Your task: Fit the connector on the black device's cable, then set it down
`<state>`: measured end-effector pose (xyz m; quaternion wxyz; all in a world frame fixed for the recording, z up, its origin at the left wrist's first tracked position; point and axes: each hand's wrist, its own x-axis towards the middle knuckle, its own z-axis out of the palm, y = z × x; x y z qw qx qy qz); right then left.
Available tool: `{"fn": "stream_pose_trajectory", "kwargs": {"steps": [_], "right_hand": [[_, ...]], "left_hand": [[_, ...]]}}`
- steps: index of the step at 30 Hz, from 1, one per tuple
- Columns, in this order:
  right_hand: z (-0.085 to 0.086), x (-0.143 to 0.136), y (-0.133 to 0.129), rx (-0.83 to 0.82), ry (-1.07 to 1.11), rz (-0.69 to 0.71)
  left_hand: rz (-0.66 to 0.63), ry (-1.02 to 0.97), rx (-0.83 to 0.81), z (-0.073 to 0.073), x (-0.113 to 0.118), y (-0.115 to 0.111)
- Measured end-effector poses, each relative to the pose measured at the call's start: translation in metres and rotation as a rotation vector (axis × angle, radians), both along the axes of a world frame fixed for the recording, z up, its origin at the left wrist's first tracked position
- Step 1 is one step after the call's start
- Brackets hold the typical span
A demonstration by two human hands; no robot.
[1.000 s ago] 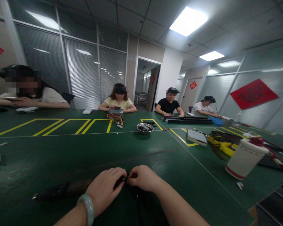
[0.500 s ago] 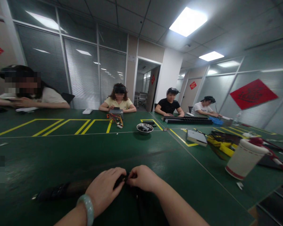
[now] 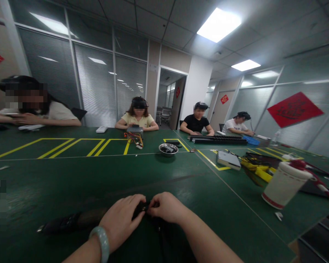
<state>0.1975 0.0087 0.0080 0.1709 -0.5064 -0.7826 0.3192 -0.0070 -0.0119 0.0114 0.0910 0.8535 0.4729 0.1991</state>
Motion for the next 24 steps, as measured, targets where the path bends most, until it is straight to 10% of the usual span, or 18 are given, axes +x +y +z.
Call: {"fn": "stream_pose_trajectory", "kwargs": {"steps": [24], "right_hand": [[0.0013, -0.0012, -0.0014, 0.011, -0.026, -0.021]], "left_hand": [[-0.076, 0.008, 0.022, 0.0027, 0.0003, -0.0006]]}}
